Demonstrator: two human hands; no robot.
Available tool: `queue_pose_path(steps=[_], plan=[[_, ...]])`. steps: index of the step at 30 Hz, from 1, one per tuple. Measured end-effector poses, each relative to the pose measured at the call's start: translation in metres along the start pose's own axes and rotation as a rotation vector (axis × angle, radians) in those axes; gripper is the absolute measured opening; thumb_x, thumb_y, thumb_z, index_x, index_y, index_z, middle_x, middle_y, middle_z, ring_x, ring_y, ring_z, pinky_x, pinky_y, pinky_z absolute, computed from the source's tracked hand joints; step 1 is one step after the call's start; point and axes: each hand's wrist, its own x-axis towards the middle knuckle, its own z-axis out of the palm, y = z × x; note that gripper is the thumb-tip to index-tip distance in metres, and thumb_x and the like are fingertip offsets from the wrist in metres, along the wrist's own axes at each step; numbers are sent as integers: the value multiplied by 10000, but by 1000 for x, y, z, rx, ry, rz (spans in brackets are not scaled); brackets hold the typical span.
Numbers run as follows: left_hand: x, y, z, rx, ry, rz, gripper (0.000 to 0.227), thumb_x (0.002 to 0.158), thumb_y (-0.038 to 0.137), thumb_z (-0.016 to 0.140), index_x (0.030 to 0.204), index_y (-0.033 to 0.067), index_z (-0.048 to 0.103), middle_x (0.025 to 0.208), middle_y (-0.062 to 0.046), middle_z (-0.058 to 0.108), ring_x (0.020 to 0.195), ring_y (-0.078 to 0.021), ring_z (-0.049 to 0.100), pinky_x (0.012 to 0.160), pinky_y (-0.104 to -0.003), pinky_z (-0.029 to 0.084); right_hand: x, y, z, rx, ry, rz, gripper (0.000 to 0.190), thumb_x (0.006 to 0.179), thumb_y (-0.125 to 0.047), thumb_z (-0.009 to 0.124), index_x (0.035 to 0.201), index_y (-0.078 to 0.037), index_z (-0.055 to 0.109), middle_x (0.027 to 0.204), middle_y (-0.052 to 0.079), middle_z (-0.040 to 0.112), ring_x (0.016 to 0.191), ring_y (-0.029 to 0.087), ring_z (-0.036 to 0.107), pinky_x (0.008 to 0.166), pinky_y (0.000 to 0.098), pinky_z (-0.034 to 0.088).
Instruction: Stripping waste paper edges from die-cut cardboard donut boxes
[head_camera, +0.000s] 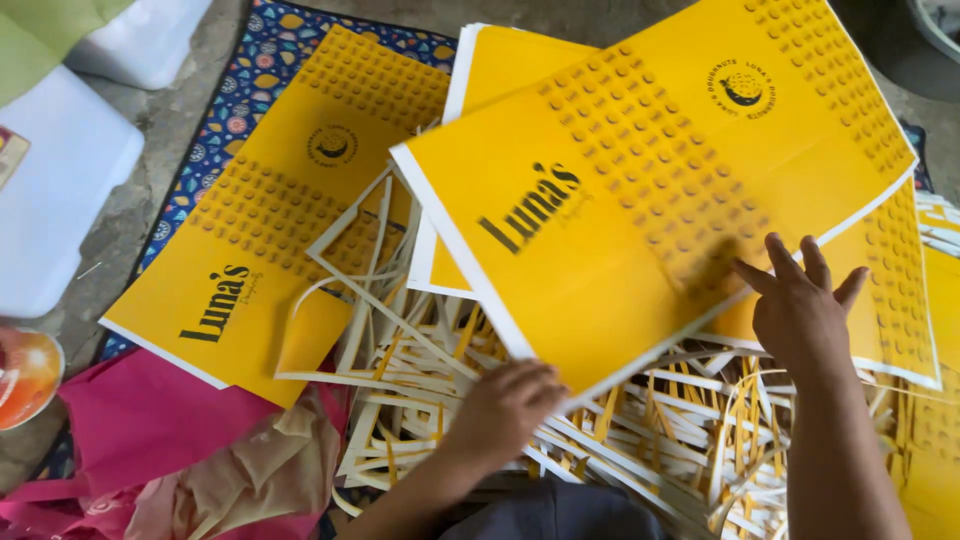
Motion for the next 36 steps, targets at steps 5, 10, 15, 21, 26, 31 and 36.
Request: queue_pose_path(steps=[5, 10, 15, 21, 26, 31, 36], plan=[[14, 21, -2, -423, -49, 63, 299, 1000, 286, 683, 1231, 103, 730, 1318, -124, 703, 1151, -292, 696, 999, -464, 563, 13, -50, 0, 300, 476, -345, 412, 1009, -8, 594, 1391, -128, 695, 1421, 252, 672, 1321, 434, 623, 980, 530, 462], [20, -10, -14, -441, 158, -315, 273, 994, 313, 650, 1113, 78, 719, 1055, -134, 771, 907, -264, 767, 783, -370, 644, 17, -93, 20, 324, 255, -188, 605, 992, -401, 556, 1561, -216, 468, 1671, 184, 352, 1555, 439, 259, 1157, 713, 176], [12, -47, -7, -731, 218, -814, 335, 937, 349, 760, 1152, 92, 761, 966, -128, 798, 842, -253, 787, 687, -374, 643, 11, -86, 34, 276, 240, -139, 520, 998, -556, 537, 1502, -427, 547, 1655, 88, 446, 1547, 391, 334, 1223, 672, 160], [3, -57, 24, -979, 367, -1149, 452, 869, 372, 834, 783, -28, 643, 626, -71, 568, 537, -237, 700, 483, -332, 611, 5, -69, 29, 238, 351, -395, 452, 962, -524, 591, 1403, -432, 636, 1601, 56, 540, 1508, 332, 448, 1205, 597, 299], [17, -38, -22, -937, 176, -1285, 343, 988, 405, 675, 772, 142, 638, 608, -8, 650, 480, -98, 599, 477, -253, 457, 19, -72, 3, 301, 335, -471, 328, 916, -225, 745, 1233, -144, 730, 1397, 64, 700, 1363, 295, 622, 987, 466, 419], [15, -57, -22, -959, 491, -1269, 366, 991, 426, 607, 802, 113, 601, 609, -19, 584, 526, -149, 655, 511, -280, 534, 36, -87, 11, 260, 260, -312, 667, 958, -606, 499, 1522, -252, 535, 1662, 133, 406, 1538, 438, 313, 1152, 669, 159], [6, -73, 8, -971, 743, -1130, 358, 1003, 390, 570, 812, 90, 609, 546, -69, 576, 478, -184, 647, 469, -311, 593, 40, -99, 1, 286, 54, -226, 744, 934, -724, 380, 1588, -370, 390, 1731, 42, 243, 1601, 377, 105, 1208, 622, -8]])
